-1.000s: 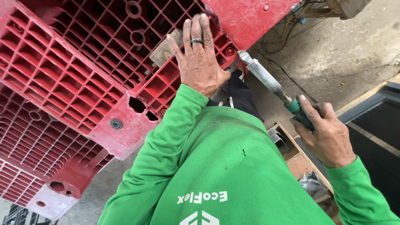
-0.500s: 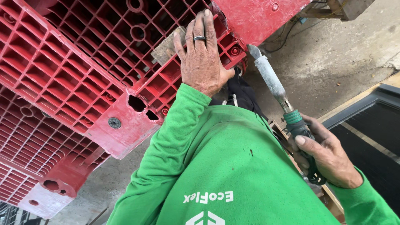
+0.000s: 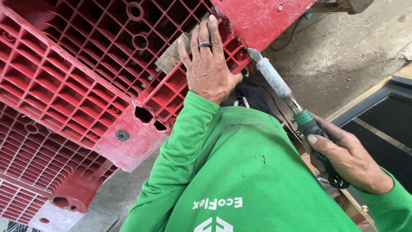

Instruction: The person cuts a section from a red plastic crate, positions it into a damaged area of a larger red plastic pallet, and uses a soldering iron to melt and fuse the plastic edges together. A small wooden block is used as a backing support during the welding process.

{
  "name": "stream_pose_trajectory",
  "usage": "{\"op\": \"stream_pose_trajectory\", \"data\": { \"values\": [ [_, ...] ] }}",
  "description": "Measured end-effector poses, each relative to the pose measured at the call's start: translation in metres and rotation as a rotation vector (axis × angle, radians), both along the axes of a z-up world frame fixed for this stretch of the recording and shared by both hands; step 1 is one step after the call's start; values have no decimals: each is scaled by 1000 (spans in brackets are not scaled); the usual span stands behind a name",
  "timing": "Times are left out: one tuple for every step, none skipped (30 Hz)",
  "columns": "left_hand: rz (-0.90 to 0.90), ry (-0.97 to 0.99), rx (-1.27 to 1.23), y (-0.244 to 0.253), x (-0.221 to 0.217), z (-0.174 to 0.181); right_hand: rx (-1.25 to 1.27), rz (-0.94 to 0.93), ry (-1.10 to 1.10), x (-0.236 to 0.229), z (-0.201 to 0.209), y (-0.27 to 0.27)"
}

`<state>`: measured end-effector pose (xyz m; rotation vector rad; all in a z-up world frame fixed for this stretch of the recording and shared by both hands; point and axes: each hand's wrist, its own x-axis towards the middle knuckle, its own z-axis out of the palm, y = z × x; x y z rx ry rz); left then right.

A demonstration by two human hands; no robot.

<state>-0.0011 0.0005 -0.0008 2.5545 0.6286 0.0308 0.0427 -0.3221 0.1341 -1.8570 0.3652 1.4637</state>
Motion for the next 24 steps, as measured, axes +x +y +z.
{"op": "stream_pose_trajectory", "data": {
  "values": [
    [-2,-8,-1,0,0,-1,-21,9,4,1,0,2],
    [-3,-17,-2,1,0,-1,-42,18,7,2,1,5],
    [-4,-27,-3,1,0,-2,-40,15,7,2,2,8],
    [-3,-33,-4,1,0,-3,-37,13,7,2,3,11],
    [-2,-40,-3,2,0,-4,-34,12,7,3,3,14],
    [0,-47,-3,2,0,-5,-16,6,5,3,4,17],
    [0,-48,-2,2,-1,-6,2,-1,5,2,5,20],
    [1,-48,-1,2,-1,-7,20,-8,5,1,5,22],
    [1,-48,-1,1,-1,-7,4,-38,8,-1,6,24],
    [3,-53,-2,0,-1,-8,-13,-68,12,-2,6,26],
    [5,-57,-2,0,-2,-8,-27,-99,15,-4,7,28],
    [7,-62,-1,1,-2,-8,12,-83,8,-5,7,30],
    [10,-63,0,1,-2,-8,51,-68,0,-6,7,31],
    [13,-65,2,1,-1,-7,90,-52,-8,-6,7,32],
    [15,-68,3,1,-1,-7,97,-54,-4,-6,7,32],
    [11,-67,2,2,0,-7,105,-56,-1,-6,6,32],
    [7,-64,-1,2,0,-7,110,-58,4,-6,6,31],
    [3,-61,-4,2,0,-6,104,-52,5,-6,5,30],
    [3,-50,-5,1,0,-6,99,-44,6,-5,5,28],
    [2,-39,-6,1,-1,-6,93,-37,6,-5,4,27],
    [3,-28,-6,1,-1,-6,101,-47,9,-5,4,26],
    [3,-35,-10,2,-1,-5,110,-57,11,-6,3,26],
    [4,-42,-12,2,-1,-5,119,-65,12,-5,3,26],
    [5,-50,-14,3,0,-4,108,-70,13,-4,2,26]
  ]
}}
